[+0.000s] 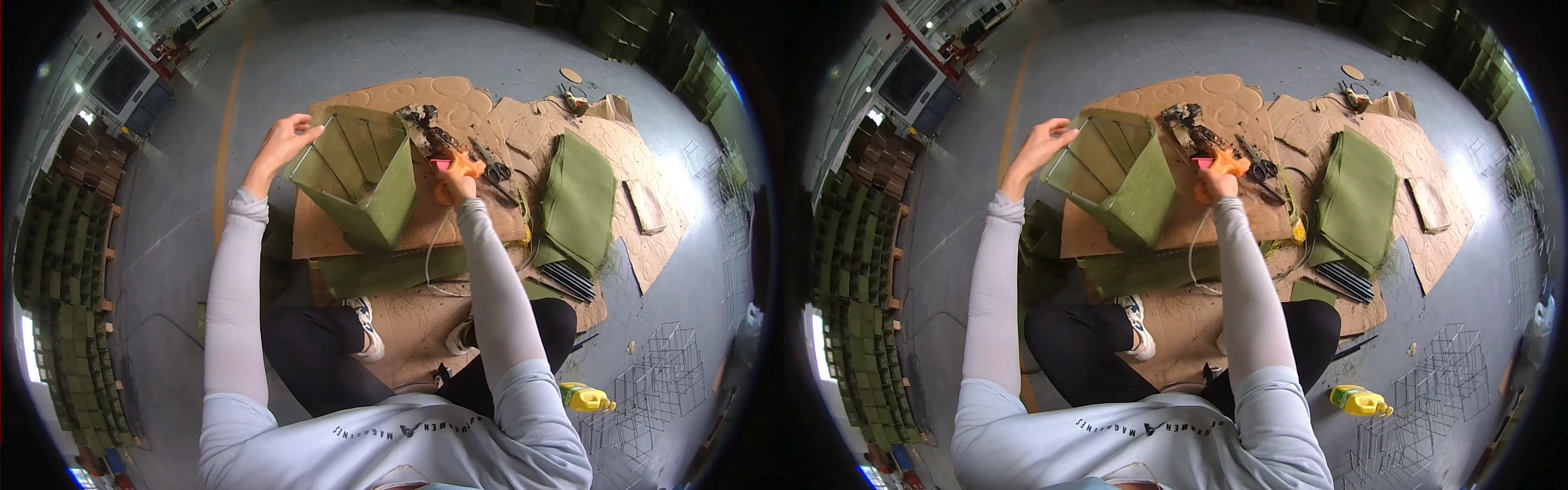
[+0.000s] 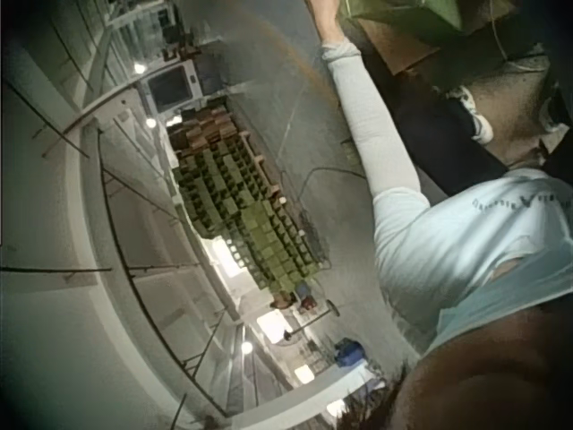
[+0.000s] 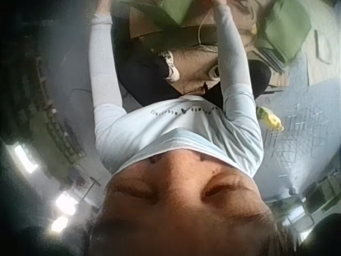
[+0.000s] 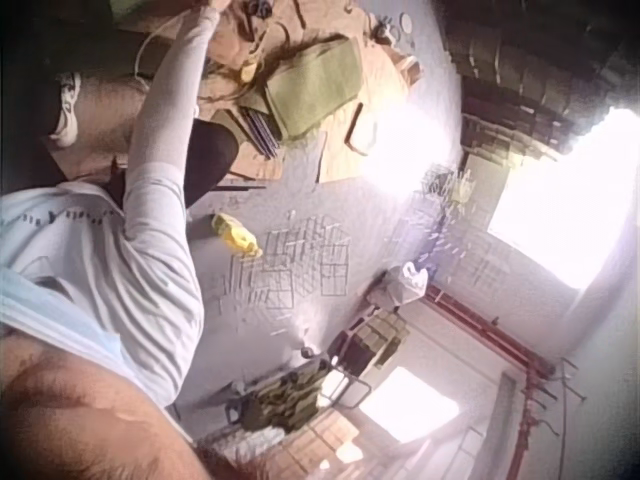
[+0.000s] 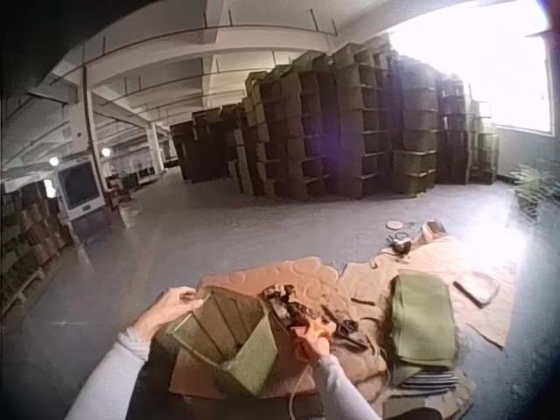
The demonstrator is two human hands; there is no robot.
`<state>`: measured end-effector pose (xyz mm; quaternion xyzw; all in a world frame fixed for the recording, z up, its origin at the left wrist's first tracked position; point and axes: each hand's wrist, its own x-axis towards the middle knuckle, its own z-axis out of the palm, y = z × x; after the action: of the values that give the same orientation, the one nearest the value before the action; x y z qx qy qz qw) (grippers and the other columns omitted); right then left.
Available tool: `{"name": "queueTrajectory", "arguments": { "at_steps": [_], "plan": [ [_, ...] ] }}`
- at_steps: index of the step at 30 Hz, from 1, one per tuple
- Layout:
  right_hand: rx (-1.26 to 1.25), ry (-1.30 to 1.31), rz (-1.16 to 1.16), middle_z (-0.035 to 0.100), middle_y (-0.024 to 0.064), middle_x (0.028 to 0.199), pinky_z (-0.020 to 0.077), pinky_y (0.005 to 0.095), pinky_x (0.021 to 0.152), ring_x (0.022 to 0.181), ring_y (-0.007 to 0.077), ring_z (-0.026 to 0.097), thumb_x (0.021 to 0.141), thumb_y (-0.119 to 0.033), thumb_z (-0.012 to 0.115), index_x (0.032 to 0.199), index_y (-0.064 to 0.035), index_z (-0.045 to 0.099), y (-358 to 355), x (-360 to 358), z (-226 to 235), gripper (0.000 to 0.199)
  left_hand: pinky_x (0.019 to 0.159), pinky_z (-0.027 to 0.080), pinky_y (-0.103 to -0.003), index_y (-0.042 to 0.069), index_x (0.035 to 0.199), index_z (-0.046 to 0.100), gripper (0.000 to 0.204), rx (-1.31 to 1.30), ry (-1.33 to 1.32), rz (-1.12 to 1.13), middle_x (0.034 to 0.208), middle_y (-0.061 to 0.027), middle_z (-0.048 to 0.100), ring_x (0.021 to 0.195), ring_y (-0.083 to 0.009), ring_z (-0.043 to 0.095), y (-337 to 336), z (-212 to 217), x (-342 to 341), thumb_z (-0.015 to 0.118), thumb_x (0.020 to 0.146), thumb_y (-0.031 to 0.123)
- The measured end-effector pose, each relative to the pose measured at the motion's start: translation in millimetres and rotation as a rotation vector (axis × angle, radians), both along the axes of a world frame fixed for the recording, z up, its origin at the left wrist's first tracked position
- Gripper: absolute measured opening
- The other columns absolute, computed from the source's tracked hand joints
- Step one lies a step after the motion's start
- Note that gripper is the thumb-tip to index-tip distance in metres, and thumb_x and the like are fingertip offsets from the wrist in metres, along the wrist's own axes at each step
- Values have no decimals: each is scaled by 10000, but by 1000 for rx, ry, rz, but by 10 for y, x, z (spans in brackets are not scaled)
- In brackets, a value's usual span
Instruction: Assembling fabric-covered wire boxes by gluing green fabric panels to a metal wire frame using a hot glue gun.
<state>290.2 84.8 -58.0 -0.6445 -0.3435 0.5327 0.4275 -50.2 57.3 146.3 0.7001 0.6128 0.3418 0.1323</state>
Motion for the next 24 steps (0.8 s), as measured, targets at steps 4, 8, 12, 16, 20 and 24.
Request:
{"name": "queueTrajectory", "arguments": {
  "at_steps": [4, 8, 12, 16, 20, 24],
  "plan": [
    [-12, 519, 19, 685, 108, 854, 595, 361, 648, 735, 264, 703, 811, -42, 709, 1003, 16, 626, -124, 396, -144, 217, 538, 326, -381, -32, 698, 452, 468, -104, 165, -69, 589, -74, 299, 596, -122, 332, 78, 153, 192, 667, 913, 324],
    [232, 294, 125, 699, 100, 922, 594, 356, 697, 748, 210, 695, 813, -61, 725, 1083, 7, 609, -314, 505, 144, 301, 524, 333, -425, -36, 671, 446, 441, 18, 274, -45, 563, -176, 341, 525, -273, 355, -140, 233, 372, 702, 882, 255],
    [541, 383, -2, 679, 78, 926, 550, 323, 672, 740, 179, 659, 785, -119, 796, 1157, -4, 567, -491, 546, 774, 452, 640, 493, -500, -55, 738, 596, 300, 121, 479, 25, 712, -276, 607, 726, -444, 639, -460, 268, 574, 682, 878, 196],
    [704, 678, 65, 669, 124, 1146, 563, 334, 747, 1032, 228, 679, 830, -111, 765, 1295, -4, 514, -631, 650, 1622, 539, 665, 518, -504, -47, 773, 631, 239, 129, 476, 9, 741, -275, 632, 762, -450, 651, -619, 275, 674, 653, 886, 162],
    [738, 503, 130, 639, 113, 1259, 555, 360, 877, 1146, 228, 636, 899, -138, 692, 1335, -14, 494, -802, 929, 2101, 495, 636, 509, -500, -38, 765, 631, 228, 183, 371, 61, 719, -276, 624, 719, -446, 647, -742, 367, 709, 630, 896, 149],
    [843, 630, 394, 622, 147, 1267, 494, 404, 1008, 1192, 280, 604, 939, -131, 628, 1288, -13, 499, -1256, 1048, 2320, 391, 489, 359, -458, -32, 676, 458, 366, 487, 232, 211, 553, -240, 453, 505, -431, 470, -1224, 420, 951, 626, 924, 180]
  ]
}}
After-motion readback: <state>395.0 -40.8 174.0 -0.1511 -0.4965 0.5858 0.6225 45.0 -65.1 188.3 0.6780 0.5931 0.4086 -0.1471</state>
